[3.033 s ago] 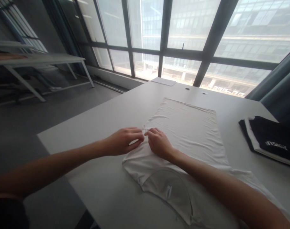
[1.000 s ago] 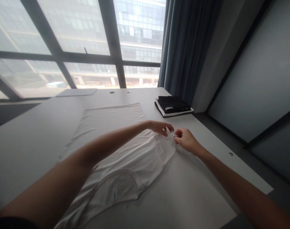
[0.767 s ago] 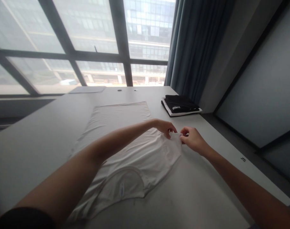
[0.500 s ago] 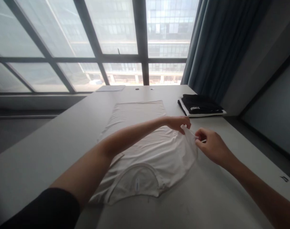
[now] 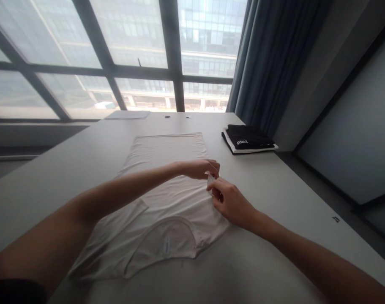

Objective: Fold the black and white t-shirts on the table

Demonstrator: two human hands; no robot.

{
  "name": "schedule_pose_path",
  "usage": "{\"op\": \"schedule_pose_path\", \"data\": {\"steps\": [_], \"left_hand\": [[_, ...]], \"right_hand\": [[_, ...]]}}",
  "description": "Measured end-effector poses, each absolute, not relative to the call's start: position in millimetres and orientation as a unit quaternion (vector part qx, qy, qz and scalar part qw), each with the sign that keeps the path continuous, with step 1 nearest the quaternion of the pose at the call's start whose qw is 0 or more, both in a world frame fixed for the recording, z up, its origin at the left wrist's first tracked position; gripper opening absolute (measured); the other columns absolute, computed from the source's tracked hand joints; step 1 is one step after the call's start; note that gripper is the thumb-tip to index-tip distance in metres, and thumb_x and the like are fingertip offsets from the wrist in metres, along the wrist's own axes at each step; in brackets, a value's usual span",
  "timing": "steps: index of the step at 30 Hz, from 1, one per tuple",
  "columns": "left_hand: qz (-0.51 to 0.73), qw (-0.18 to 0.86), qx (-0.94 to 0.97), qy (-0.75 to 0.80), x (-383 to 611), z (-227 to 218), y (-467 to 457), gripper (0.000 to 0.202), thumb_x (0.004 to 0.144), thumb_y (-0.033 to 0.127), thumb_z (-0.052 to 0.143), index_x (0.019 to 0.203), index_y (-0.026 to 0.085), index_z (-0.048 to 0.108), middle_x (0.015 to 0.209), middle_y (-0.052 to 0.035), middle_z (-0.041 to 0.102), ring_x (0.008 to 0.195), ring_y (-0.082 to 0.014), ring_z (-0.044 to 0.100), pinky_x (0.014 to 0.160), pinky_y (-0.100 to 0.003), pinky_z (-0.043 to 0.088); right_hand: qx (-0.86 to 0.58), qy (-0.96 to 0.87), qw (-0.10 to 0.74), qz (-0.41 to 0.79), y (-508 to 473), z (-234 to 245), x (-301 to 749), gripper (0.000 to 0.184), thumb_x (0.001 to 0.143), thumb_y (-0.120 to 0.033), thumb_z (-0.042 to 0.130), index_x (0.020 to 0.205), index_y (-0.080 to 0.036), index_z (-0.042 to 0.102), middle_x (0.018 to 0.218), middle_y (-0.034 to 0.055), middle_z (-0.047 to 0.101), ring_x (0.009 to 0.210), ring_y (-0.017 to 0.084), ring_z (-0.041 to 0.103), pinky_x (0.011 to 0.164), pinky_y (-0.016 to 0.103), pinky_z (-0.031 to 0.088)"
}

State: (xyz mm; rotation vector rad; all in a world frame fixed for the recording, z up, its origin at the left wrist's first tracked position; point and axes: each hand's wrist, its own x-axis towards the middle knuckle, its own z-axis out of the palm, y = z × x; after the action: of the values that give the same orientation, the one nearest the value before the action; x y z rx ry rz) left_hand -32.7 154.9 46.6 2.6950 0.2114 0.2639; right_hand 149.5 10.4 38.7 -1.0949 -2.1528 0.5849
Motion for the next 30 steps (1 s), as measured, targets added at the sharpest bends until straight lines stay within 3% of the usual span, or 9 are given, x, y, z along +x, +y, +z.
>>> {"op": "schedule_pose_path", "data": {"steps": [8, 12, 16, 19, 21, 24, 27, 30], "left_hand": [[0.126, 0.255, 0.956, 0.068, -44.2, 31.4, 174.2, 0.021, 0.075, -0.003, 0.062, 0.080, 0.013, 0.074, 0.090, -0.0045, 0.064, 0.077, -0.0122, 0.058, 0.072, -0.020, 0.045], [0.092, 0.273, 0.956, 0.054, -48.9, 27.4, 175.0, 0.025, 0.073, -0.003, 0.064, 0.082, 0.016, 0.077, 0.094, -0.0060, 0.066, 0.084, -0.0149, 0.060, 0.074, -0.021, 0.047], [0.036, 0.301, 0.952, 0.042, -59.8, 25.9, 173.7, 0.016, 0.079, 0.011, 0.072, 0.088, 0.021, 0.081, 0.101, -0.0083, 0.068, 0.094, -0.0202, 0.062, 0.083, -0.026, 0.049], [0.023, 0.297, 0.951, 0.079, -70.6, 31.5, 171.3, 0.016, 0.079, 0.025, 0.078, 0.095, 0.025, 0.081, 0.115, -0.0079, 0.068, 0.107, -0.0242, 0.060, 0.095, -0.031, 0.046], [0.024, 0.299, 0.949, 0.093, -76.7, 40.3, 167.9, 0.025, 0.077, 0.030, 0.082, 0.102, 0.028, 0.080, 0.129, -0.0064, 0.063, 0.117, -0.0265, 0.057, 0.104, -0.033, 0.042], [0.034, 0.300, 0.949, 0.093, -79.6, 55.9, 155.0, 0.039, 0.085, 0.029, 0.075, 0.124, 0.026, 0.071, 0.143, -0.0071, 0.054, 0.128, -0.0263, 0.052, 0.108, -0.034, 0.040], [0.105, 0.239, 0.958, 0.122, -74.1, 62.4, 125.9, 0.031, 0.098, 0.023, 0.056, 0.127, 0.020, 0.067, 0.131, -0.0118, 0.061, 0.117, -0.0220, 0.059, 0.104, -0.032, 0.043], [0.119, 0.144, 0.975, 0.121, -69.6, 52.6, 85.1, 0.026, 0.100, 0.026, 0.052, 0.116, 0.017, 0.070, 0.114, -0.0121, 0.066, 0.103, -0.0211, 0.064, 0.098, -0.031, 0.047]], "right_hand": [[-0.417, -0.765, 0.335, 0.359, 35.5, 36.5, 123.9, 0.026, 0.072, -0.010, 0.061, 0.097, -0.017, 0.066, 0.068, -0.0047, 0.055, 0.061, 0.011, 0.051, 0.058, 0.023, 0.042], [-0.382, -0.756, 0.299, 0.440, 34.6, 30.2, 126.8, 0.030, 0.077, -0.017, 0.065, 0.107, -0.017, 0.067, 0.084, 0.0013, 0.067, 0.071, 0.014, 0.062, 0.067, 0.026, 0.051], [-0.423, -0.770, 0.352, 0.322, 36.7, 23.8, 150.2, 0.018, 0.088, -0.022, 0.057, 0.100, -0.019, 0.070, 0.098, 0.0060, 0.071, 0.091, 0.020, 0.066, 0.079, 0.033, 0.053], [-0.437, -0.791, 0.375, 0.209, 38.9, 13.1, 166.1, 0.024, 0.092, -0.020, 0.048, 0.103, -0.020, 0.070, 0.109, 0.0082, 0.069, 0.103, 0.022, 0.064, 0.089, 0.037, 0.053], [-0.428, -0.819, 0.345, 0.163, 37.5, 2.9, 170.9, 0.032, 0.095, -0.021, 0.046, 0.118, -0.020, 0.067, 0.126, 0.0110, 0.064, 0.120, 0.024, 0.057, 0.104, 0.042, 0.046], [-0.423, -0.866, 0.233, 0.132, 32.1, -13.1, 171.5, 0.050, 0.097, -0.030, 0.046, 0.145, -0.017, 0.048, 0.153, 0.0135, 0.043, 0.144, 0.026, 0.033, 0.119, 0.049, 0.028], [-0.430, -0.883, 0.130, 0.135, 29.5, -22.9, 171.2, 0.059, 0.100, -0.038, 0.043, 0.154, -0.016, 0.034, 0.162, 0.0118, 0.027, 0.151, 0.026, 0.018, 0.122, 0.053, 0.017], [-0.442, -0.879, 0.111, 0.143, 36.5, -22.1, 172.6, 0.055, 0.102, -0.035, 0.034, 0.155, -0.018, 0.033, 0.162, 0.0098, 0.026, 0.151, 0.023, 0.018, 0.121, 0.052, 0.017]]}}
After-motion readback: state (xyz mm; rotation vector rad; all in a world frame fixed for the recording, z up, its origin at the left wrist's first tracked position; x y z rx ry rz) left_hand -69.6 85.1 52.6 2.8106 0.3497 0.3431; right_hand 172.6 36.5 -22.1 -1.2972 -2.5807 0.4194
